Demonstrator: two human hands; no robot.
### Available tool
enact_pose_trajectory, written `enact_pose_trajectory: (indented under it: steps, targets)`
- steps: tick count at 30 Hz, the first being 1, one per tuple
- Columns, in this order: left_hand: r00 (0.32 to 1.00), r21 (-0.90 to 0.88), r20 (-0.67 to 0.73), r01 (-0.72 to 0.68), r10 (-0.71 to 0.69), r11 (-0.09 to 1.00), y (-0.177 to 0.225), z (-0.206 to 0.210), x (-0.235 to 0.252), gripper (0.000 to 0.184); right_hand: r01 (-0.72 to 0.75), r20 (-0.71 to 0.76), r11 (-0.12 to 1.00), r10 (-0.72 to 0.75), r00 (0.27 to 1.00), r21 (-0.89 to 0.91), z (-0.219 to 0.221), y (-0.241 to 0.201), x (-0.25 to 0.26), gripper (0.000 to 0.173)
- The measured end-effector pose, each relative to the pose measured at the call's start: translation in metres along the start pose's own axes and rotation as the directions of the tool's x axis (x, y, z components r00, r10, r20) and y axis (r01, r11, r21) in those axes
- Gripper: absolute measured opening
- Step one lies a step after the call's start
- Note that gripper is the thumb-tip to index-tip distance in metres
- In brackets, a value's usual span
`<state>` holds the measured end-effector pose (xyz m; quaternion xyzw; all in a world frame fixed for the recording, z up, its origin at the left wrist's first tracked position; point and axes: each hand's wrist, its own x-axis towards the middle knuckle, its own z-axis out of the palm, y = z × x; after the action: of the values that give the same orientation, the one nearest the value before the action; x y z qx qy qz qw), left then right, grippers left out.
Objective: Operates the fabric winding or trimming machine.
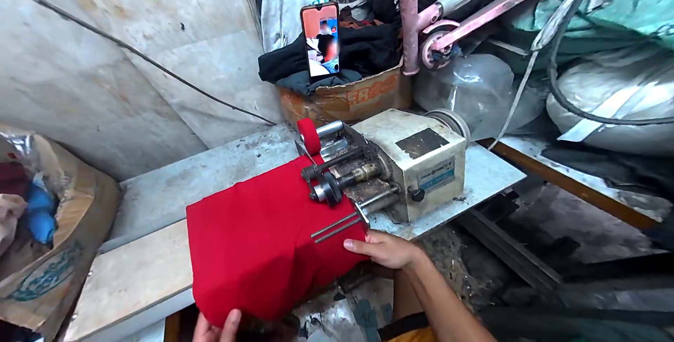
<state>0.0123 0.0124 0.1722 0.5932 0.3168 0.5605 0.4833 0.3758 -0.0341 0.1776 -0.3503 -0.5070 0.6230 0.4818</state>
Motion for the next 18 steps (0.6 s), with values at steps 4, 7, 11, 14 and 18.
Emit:
enact_pose_trajectory:
  steps: [4,7,11,14,18]
  targets:
    - [0.999,-0.034,0.051,0.006,-0.005,0.999,-0.008,-0.002,-0.004,0.031,0.005,0.009,1.0,-0.005,1.0,-0.001,0.0,-0.001,0.001,0.023]
    - [1.0,0.012,0.011,0.004,-0.005,1.0,-0.007,-0.003,-0.002,0.032,0.008,0.005,1.0,-0.008,1.0,0.018,0.0,0.0,0.0,0.023]
    - [1.0,-0.047,0.022,-0.012,0.013,0.999,-0.002,-0.001,-0.003,0.031,0.012,0.01,0.999,-0.012,1.0,0.037,0.0,0.001,0.001,0.023]
    - [1.0,0.045,-0.007,0.005,-0.004,0.999,0.001,0.0,-0.001,0.031,0.003,-0.006,1.0,-0.003,1.0,0.022,0.001,0.001,0.0,0.023]
    - [0.999,-0.057,0.047,0.021,-0.019,0.998,0.001,-0.001,-0.005,0.029,0.001,-0.007,1.0,-0.001,1.0,-0.002,0.002,-0.001,-0.001,0.025]
